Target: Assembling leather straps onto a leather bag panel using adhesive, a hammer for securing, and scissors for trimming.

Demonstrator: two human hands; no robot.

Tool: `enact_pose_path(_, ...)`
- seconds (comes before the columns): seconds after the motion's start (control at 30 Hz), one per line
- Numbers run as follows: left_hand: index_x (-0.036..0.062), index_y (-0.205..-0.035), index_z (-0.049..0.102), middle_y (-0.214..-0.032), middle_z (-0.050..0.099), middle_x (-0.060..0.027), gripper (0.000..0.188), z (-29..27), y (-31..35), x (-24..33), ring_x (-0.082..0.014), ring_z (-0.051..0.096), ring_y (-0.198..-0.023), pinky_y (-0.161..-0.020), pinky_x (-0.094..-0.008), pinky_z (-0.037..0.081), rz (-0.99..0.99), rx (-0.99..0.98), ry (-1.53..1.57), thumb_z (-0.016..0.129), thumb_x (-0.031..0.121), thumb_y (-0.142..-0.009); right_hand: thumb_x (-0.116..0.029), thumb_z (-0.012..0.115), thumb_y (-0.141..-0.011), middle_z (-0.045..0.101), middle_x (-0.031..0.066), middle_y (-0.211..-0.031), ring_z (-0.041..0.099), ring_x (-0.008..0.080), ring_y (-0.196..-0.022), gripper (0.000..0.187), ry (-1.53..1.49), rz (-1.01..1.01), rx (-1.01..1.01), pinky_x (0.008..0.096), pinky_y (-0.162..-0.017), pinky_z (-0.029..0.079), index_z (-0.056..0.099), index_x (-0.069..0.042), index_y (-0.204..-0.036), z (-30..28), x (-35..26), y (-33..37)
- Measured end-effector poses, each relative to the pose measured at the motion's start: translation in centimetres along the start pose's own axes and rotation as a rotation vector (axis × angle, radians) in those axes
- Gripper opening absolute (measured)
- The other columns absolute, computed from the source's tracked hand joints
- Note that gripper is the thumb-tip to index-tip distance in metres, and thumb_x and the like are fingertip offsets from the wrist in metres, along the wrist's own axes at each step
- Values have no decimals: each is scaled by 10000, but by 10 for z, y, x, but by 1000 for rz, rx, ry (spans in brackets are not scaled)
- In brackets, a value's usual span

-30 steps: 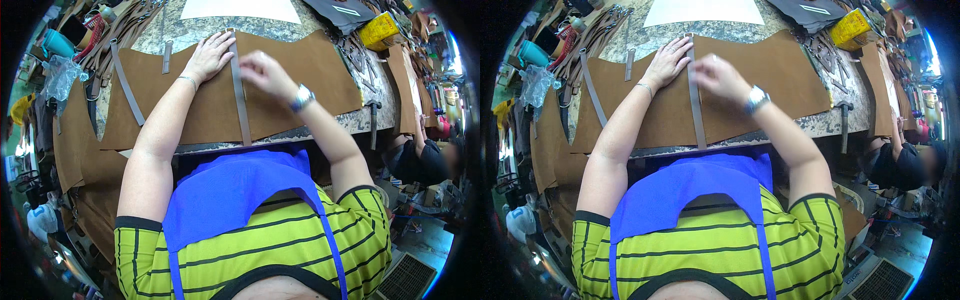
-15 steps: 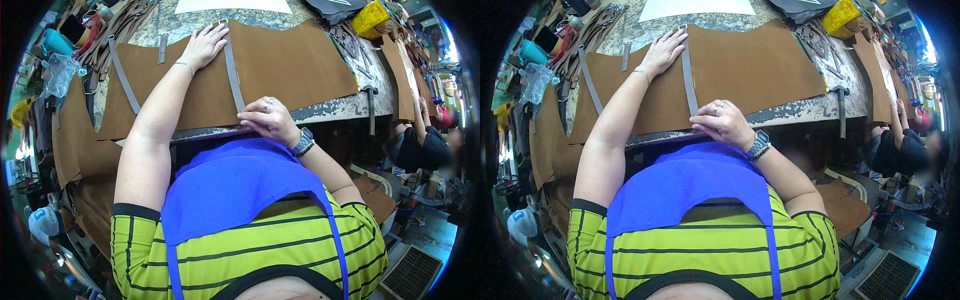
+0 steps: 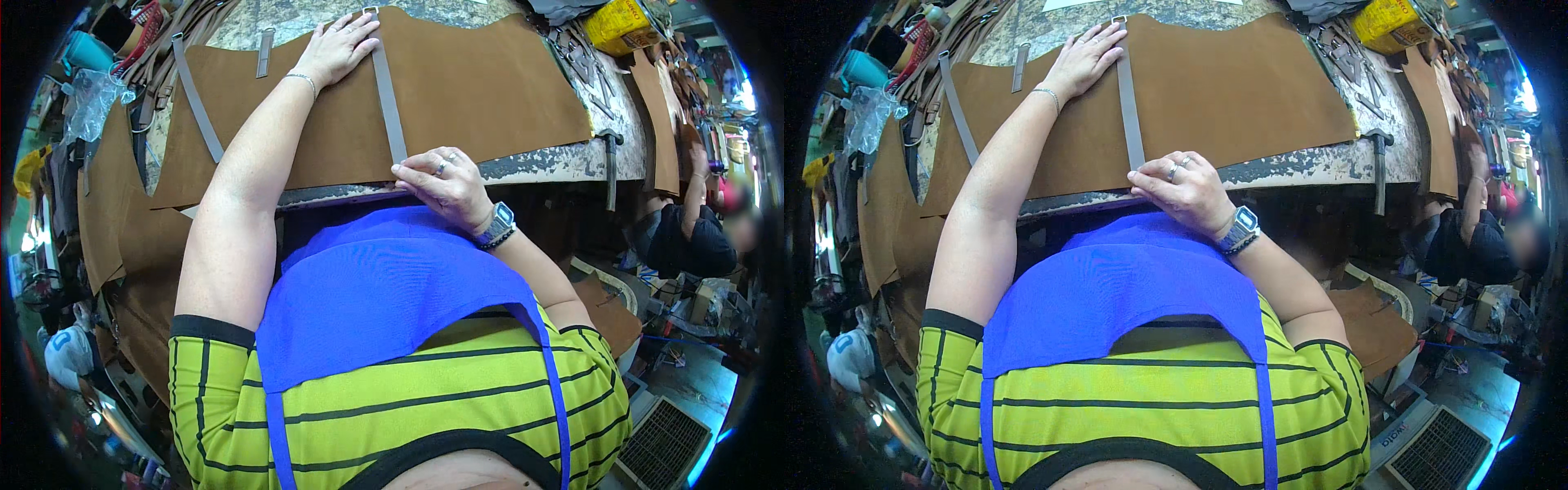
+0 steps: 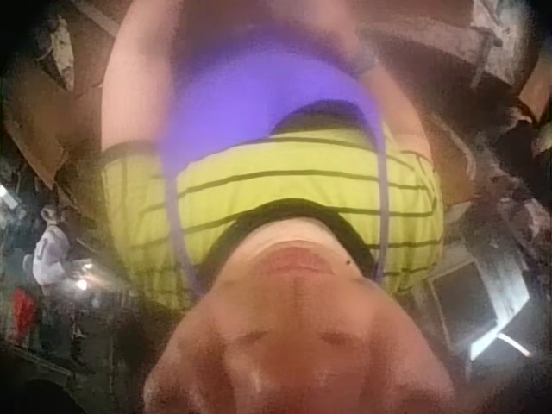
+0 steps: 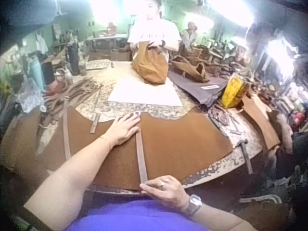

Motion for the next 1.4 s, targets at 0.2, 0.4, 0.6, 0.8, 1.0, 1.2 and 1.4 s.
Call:
enact_pose_path(0.2, 263, -1435, 369, -1527, 294, 48, 590, -1, 2, -1, -221, 249, -1412, -1128, -560, 185, -20, 5, -12, 309, 595, -952, -156, 750, -763, 646, -11, -859, 616, 159, -744, 200, -60, 1, -53, 314, -657, 481, 693, -132, -953, 18, 2, 10)
enact_pose_path(0.4, 232, -1430, 383, -1523, 309, 0, 590, -8, 2, 5, -256, 262, -1406, -1128, -559, 181, -14, 1, -15, 374, 566, -944, -222, 755, -768, 639, -12, -864, 615, 167, -763, 208, -58, -17, -66, 320, -693, 486, 687, -134, -943, 15, -2, 10)
enact_pose_path(0.6, 241, -1435, 372, -1527, 298, 10, 622, -11, 8, 7, -247, 262, -1406, -1128, -558, 190, -18, 2, -15, 398, 594, -923, -223, 775, -731, 637, 16, -963, 620, 202, -886, 334, -48, 130, -110, 346, -781, 486, 673, -128, -1034, 16, 7, 5)
enact_pose_path(0.8, 267, -1431, 367, -1520, 313, 17, 651, -11, 4, 6, -236, 264, -1406, -1130, -554, 184, -8, 40, -28, 357, 654, -908, -90, 695, -758, 654, 12, -930, 627, 190, -844, 247, -59, 41, -34, 342, -743, 487, 671, -111, -1003, 3, 4, 7)
enact_pose_path(1.0, 261, -1428, 373, -1516, 323, 15, 643, -9, 5, 6, -239, 274, -1401, -1129, -551, 188, -12, 37, -48, 365, 644, -912, -102, 695, -762, 665, 18, -914, 631, 192, -828, 238, -30, 37, -44, 337, -732, 488, 671, -108, -999, 8, 4, 12)
enact_pose_path(1.2, 254, -1432, 366, -1517, 319, 18, 649, -8, 4, 5, -242, 273, -1401, -1129, -557, 179, -5, 44, -34, 371, 641, -911, -74, 717, -754, 642, 16, -888, 619, 188, -791, 241, -28, 43, -75, 336, -700, 496, 680, -91, -992, 17, 6, 15)
enact_pose_path(1.4, 243, -1430, 370, -1517, 319, 16, 655, -10, 3, 3, -243, 271, -1401, -1124, -568, 183, 1, 39, -26, 380, 638, -908, -145, 722, -770, 640, 27, -896, 615, 204, -822, 241, -50, 73, -122, 353, -755, 482, 680, -93, -1002, 23, 9, 14)
Point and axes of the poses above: each hand's wrist, its own y-axis away from the middle knuckle, its own z-axis out of the palm, x = y × z, the point moved 10 cm from there along -y, towards the middle knuckle
